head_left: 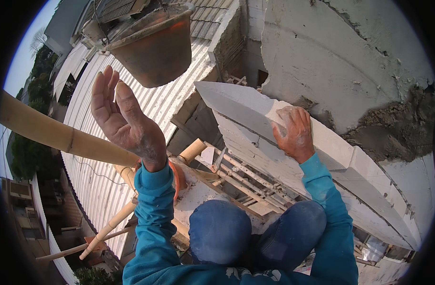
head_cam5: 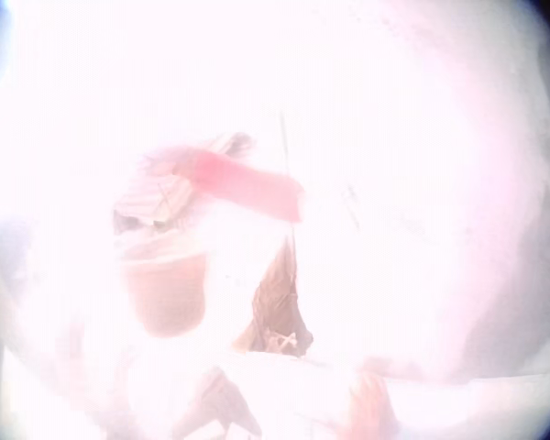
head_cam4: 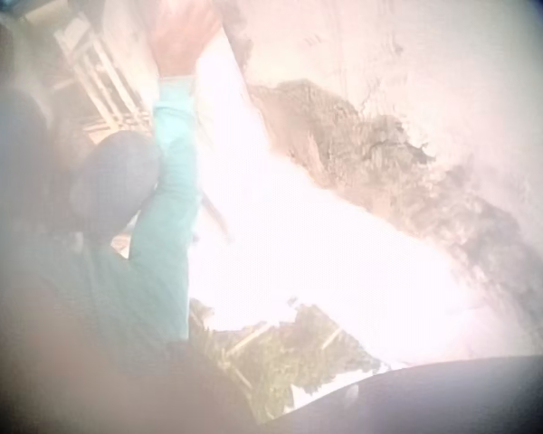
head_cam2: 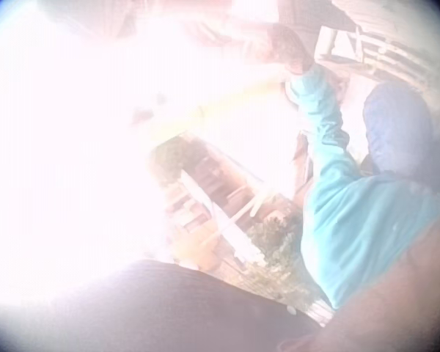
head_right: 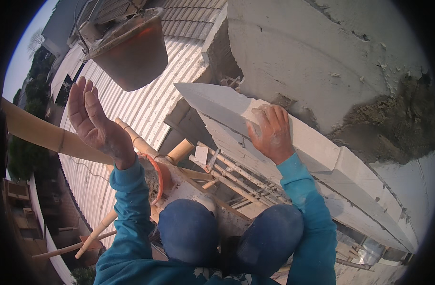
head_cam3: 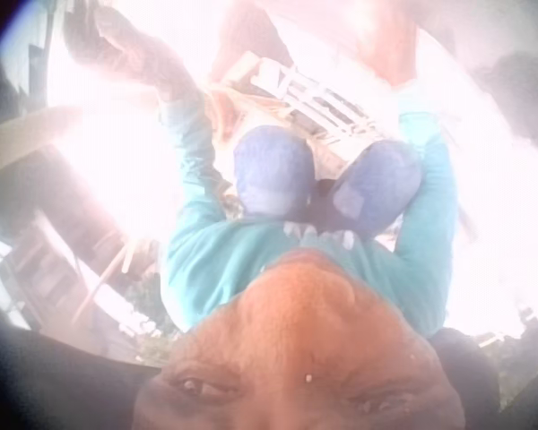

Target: The person lays white concrete blocks on a wall using a trowel to apply mortar. They pick up blocks, apply mortar to the edges, position them on the wall, and tap them into place. The person also scoops mortar from a bucket and spreads it between blocks.

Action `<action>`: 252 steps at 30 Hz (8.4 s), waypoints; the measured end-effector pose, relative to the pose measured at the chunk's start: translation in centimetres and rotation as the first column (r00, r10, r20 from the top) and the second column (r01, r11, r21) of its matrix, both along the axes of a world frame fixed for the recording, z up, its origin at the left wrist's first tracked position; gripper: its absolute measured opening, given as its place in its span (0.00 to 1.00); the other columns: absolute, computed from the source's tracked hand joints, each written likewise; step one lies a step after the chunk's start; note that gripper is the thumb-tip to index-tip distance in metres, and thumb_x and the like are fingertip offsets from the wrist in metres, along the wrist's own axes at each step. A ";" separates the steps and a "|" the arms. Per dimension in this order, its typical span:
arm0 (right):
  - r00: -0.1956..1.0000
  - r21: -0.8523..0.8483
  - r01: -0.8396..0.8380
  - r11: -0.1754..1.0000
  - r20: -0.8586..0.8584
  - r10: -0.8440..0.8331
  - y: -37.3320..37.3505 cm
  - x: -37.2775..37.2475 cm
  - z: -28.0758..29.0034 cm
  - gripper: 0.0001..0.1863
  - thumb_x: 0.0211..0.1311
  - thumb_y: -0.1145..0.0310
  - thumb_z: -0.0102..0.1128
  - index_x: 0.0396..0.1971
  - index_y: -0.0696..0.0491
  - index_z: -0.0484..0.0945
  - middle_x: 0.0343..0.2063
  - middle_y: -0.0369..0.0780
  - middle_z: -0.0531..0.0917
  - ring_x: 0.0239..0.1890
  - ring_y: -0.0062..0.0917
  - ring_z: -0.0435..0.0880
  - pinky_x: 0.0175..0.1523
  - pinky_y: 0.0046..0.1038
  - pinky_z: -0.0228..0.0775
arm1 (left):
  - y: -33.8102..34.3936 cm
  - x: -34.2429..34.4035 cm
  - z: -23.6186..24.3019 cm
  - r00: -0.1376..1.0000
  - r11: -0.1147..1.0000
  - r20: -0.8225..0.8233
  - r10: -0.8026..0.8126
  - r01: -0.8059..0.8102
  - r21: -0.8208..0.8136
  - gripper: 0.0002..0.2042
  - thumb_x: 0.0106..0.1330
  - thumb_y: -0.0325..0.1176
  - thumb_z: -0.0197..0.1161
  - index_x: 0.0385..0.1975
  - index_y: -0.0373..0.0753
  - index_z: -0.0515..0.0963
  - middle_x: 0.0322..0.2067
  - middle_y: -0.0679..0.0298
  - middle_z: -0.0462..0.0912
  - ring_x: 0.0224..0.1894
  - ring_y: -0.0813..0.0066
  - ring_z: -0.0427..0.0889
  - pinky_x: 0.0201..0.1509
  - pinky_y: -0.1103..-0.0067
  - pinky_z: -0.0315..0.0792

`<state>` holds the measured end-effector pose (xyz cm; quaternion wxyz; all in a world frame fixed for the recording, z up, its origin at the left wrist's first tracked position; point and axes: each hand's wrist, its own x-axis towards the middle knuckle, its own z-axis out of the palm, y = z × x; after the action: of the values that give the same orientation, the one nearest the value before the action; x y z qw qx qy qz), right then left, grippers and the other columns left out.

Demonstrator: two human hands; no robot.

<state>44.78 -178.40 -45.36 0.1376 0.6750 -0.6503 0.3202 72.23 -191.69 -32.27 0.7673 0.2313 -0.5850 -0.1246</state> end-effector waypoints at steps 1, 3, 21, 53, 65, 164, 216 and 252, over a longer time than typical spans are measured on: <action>1.000 0.002 0.001 1.000 -0.019 -0.001 0.0 0.0 -0.1 0.19 0.51 0.67 0.70 0.43 0.56 0.79 0.44 0.44 0.77 0.50 0.39 0.75 0.58 0.43 0.65 | -2.7 2.0 3.3 0.963 0.973 0.175 0.203 -0.178 -0.146 0.26 0.71 0.38 0.62 0.62 0.29 0.66 0.60 0.45 0.72 0.64 0.57 0.72 0.68 0.66 0.67; 0.998 0.007 0.014 1.000 -0.058 -0.013 -0.2 -0.1 -0.2 0.18 0.52 0.67 0.71 0.43 0.55 0.79 0.44 0.43 0.78 0.49 0.38 0.75 0.57 0.41 0.66 | -8.7 4.6 9.1 0.785 0.891 0.459 0.416 -0.452 -0.034 0.43 0.65 0.57 0.63 0.68 0.26 0.60 0.63 0.44 0.69 0.67 0.54 0.69 0.71 0.67 0.61; 0.970 0.048 0.083 0.995 -0.233 -0.070 -0.6 -0.4 -0.6 0.19 0.54 0.64 0.72 0.45 0.51 0.78 0.45 0.40 0.77 0.51 0.34 0.75 0.53 0.37 0.68 | -2.6 14.3 13.3 0.878 0.733 0.055 -0.476 0.361 0.576 0.21 0.78 0.36 0.46 0.60 0.23 0.67 0.38 0.54 0.79 0.29 0.81 0.74 0.28 0.89 0.67; 0.962 -0.016 0.086 0.996 -0.260 -0.087 -0.8 -1.3 -2.0 0.17 0.59 0.60 0.69 0.46 0.47 0.79 0.45 0.36 0.77 0.50 0.31 0.75 0.53 0.34 0.69 | 22.6 9.1 -9.9 0.841 0.341 -0.530 0.107 0.470 0.814 0.15 0.77 0.41 0.49 0.28 0.42 0.70 0.14 0.79 0.53 0.14 0.90 0.49 0.15 0.86 0.44; 0.970 -0.006 0.085 0.996 -0.229 -0.084 -0.8 -1.1 -1.9 0.18 0.58 0.58 0.71 0.46 0.47 0.80 0.44 0.35 0.77 0.50 0.29 0.75 0.53 0.33 0.69 | 28.3 18.0 -15.1 0.864 0.241 -0.351 0.362 0.277 0.930 0.15 0.75 0.46 0.53 0.33 0.40 0.70 0.18 0.74 0.60 0.20 0.83 0.59 0.26 0.81 0.59; 0.832 0.331 0.540 0.774 -0.345 -0.433 12.8 -9.1 0.0 0.48 0.34 0.51 0.84 0.58 0.52 0.72 0.50 0.44 0.75 0.57 0.43 0.71 0.62 0.46 0.61 | -8.1 -7.6 -22.4 0.917 0.339 -0.185 -0.352 0.310 0.888 0.67 0.50 0.75 0.63 0.72 0.23 0.39 0.70 0.27 0.40 0.72 0.33 0.51 0.74 0.59 0.57; 0.976 -0.171 0.217 0.961 0.004 -0.219 10.7 -2.6 -1.1 0.17 0.51 0.69 0.68 0.42 0.53 0.79 0.41 0.40 0.80 0.48 0.36 0.77 0.56 0.42 0.66 | 3.6 -15.6 -18.2 0.815 0.125 -0.390 -0.429 0.480 0.868 0.58 0.56 0.69 0.63 0.74 0.31 0.44 0.72 0.44 0.45 0.73 0.45 0.52 0.64 0.48 0.71; 0.268 0.431 0.279 0.858 0.823 -0.500 23.4 7.3 -18.4 0.19 0.69 0.52 0.52 0.44 0.52 0.79 0.36 0.45 0.83 0.39 0.43 0.83 0.44 0.41 0.74 | 4.2 -15.4 -17.4 0.672 0.026 -0.471 -0.571 0.589 0.808 0.53 0.59 0.64 0.66 0.75 0.49 0.41 0.74 0.48 0.36 0.75 0.38 0.36 0.70 0.37 0.54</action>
<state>52.05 -154.99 -63.76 -0.2394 0.2097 -0.7883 0.5267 56.87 -187.51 -49.71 0.3720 0.3641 -0.4357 -0.7343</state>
